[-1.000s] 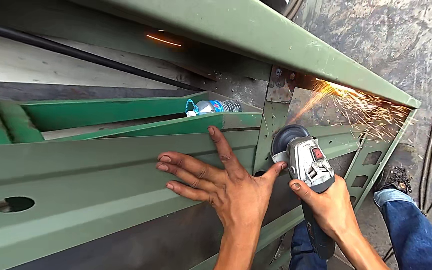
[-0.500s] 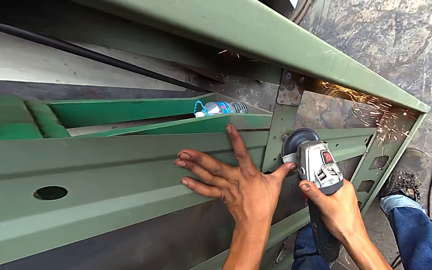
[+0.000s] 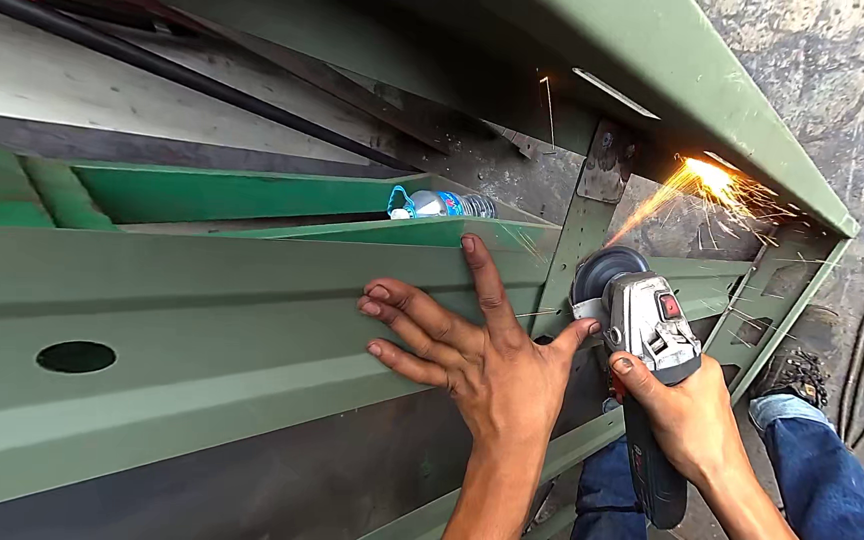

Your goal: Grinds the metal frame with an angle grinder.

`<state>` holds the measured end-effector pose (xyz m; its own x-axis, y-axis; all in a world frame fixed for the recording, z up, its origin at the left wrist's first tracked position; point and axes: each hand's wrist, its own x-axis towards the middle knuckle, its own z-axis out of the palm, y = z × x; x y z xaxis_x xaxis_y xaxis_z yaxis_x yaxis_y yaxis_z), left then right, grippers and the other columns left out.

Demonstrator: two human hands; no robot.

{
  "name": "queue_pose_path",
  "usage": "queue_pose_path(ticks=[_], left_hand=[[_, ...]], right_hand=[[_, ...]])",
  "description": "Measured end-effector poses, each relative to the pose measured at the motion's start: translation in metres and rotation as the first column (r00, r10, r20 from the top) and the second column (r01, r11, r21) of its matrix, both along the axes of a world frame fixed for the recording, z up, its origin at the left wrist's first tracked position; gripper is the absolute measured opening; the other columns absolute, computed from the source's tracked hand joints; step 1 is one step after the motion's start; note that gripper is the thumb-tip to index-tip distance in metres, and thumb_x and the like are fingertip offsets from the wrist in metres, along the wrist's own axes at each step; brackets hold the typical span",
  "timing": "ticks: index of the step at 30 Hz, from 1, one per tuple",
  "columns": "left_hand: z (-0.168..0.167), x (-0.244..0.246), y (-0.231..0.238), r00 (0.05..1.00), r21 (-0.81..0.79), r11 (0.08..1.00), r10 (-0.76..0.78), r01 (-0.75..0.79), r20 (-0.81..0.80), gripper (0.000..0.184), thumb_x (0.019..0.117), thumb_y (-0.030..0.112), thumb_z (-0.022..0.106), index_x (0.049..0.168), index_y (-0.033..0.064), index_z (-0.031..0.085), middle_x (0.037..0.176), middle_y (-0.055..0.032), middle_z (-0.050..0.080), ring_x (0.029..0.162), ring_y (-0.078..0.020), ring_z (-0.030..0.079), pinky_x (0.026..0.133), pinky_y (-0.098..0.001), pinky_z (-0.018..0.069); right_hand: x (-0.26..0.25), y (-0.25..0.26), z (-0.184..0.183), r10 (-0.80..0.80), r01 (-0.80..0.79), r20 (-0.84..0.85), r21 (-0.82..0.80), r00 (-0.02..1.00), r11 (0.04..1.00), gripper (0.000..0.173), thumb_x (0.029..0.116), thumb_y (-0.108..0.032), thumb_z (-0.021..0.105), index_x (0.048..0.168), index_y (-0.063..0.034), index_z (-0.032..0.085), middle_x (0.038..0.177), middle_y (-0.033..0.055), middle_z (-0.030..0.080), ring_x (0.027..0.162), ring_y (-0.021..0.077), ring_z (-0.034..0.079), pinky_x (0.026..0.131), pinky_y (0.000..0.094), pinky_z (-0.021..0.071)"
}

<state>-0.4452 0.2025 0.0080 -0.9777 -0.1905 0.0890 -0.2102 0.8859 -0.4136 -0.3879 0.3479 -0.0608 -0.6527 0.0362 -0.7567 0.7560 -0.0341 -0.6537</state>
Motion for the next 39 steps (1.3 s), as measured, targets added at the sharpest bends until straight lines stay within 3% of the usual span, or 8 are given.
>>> queue_pose_path(ticks=[6,14,20,24,28,32,36,39], left_hand=[[0.002,0.002,-0.002,0.999,0.054,0.998,-0.018,0.019,-0.027,0.145,0.0554,0.096,0.061,0.166,0.0244,-0.001,0.164,-0.0352,-0.011,0.151,-0.0544,-0.013,0.112,-0.0782,-0.0076],[-0.001,0.002,-0.003,0.999,0.018,0.999,-0.040,0.040,-0.018,0.148,0.0492,0.098,0.062,0.165,0.0319,-0.002,0.162,-0.0385,-0.010,0.150,-0.0572,-0.012,0.111,-0.0795,-0.0063],[0.000,0.002,-0.003,0.999,0.044,0.999,-0.025,0.027,-0.033,0.147,0.0534,0.096,0.063,0.166,0.0260,-0.001,0.164,-0.0353,-0.010,0.151,-0.0553,-0.012,0.112,-0.0782,-0.0072],[0.000,0.000,-0.002,1.000,0.020,1.000,-0.022,0.022,-0.012,0.149,0.0492,0.096,0.064,0.165,0.0307,-0.001,0.163,-0.0372,-0.010,0.150,-0.0567,-0.012,0.112,-0.0782,-0.0093],[0.000,0.001,-0.002,0.999,0.031,0.999,-0.015,0.015,-0.028,0.146,0.0529,0.096,0.063,0.166,0.0273,0.001,0.163,-0.0378,-0.008,0.150,-0.0567,-0.009,0.112,-0.0784,-0.0070],[0.001,0.002,-0.003,1.000,0.043,0.999,-0.026,0.027,-0.011,0.146,0.0519,0.095,0.065,0.166,0.0302,-0.001,0.163,-0.0367,-0.010,0.150,-0.0571,-0.011,0.112,-0.0786,-0.0077],[-0.002,0.001,-0.002,0.999,0.021,0.999,-0.031,0.032,-0.031,0.144,0.0527,0.097,0.062,0.166,0.0300,0.003,0.163,-0.0385,-0.007,0.150,-0.0580,-0.009,0.111,-0.0795,-0.0066],[-0.001,0.001,-0.001,0.999,0.039,0.999,-0.010,0.011,-0.031,0.143,0.0543,0.096,0.062,0.166,0.0296,0.002,0.163,-0.0368,-0.007,0.150,-0.0567,-0.009,0.112,-0.0783,-0.0064]], right_hand=[[-0.002,-0.001,0.001,0.004,-0.004,-0.027,-0.014,1.000,1.000,0.066,0.0635,-0.085,0.072,0.088,-0.0242,0.074,0.069,-0.0058,0.070,0.061,0.0105,0.070,0.056,0.0353,0.0620],[0.008,0.000,-0.006,0.022,-0.023,-0.002,-0.023,1.000,0.999,0.068,0.0639,-0.087,0.071,0.088,-0.0227,0.074,0.070,-0.0050,0.071,0.061,0.0116,0.070,0.057,0.0364,0.0629],[0.002,-0.001,-0.004,0.012,-0.012,-0.036,-0.012,0.999,1.000,0.066,0.0636,-0.087,0.072,0.087,-0.0251,0.074,0.068,-0.0060,0.070,0.060,0.0105,0.069,0.055,0.0363,0.0617],[0.008,-0.001,-0.004,0.033,-0.032,-0.023,0.016,0.999,0.999,0.070,0.0629,-0.088,0.071,0.089,-0.0230,0.073,0.071,-0.0078,0.070,0.063,0.0078,0.069,0.058,0.0343,0.0617],[0.001,-0.001,-0.002,0.022,-0.022,-0.029,0.014,0.999,1.000,0.066,0.0630,-0.087,0.072,0.086,-0.0252,0.074,0.068,-0.0078,0.069,0.061,0.0081,0.068,0.056,0.0345,0.0605],[0.007,0.001,-0.001,0.066,-0.065,-0.017,0.042,0.998,0.997,0.071,0.0621,-0.089,0.070,0.091,-0.0245,0.073,0.072,-0.0093,0.070,0.064,0.0063,0.069,0.058,0.0341,0.0613],[0.001,0.001,0.000,0.004,-0.004,-0.004,-0.027,1.000,1.000,0.069,0.0638,-0.087,0.071,0.087,-0.0219,0.074,0.069,-0.0043,0.070,0.060,0.0118,0.070,0.055,0.0362,0.0623],[0.000,0.001,0.000,0.037,-0.037,-0.026,0.012,0.999,0.999,0.068,0.0627,-0.088,0.071,0.088,-0.0247,0.074,0.070,-0.0072,0.070,0.061,0.0088,0.069,0.056,0.0347,0.0615]])
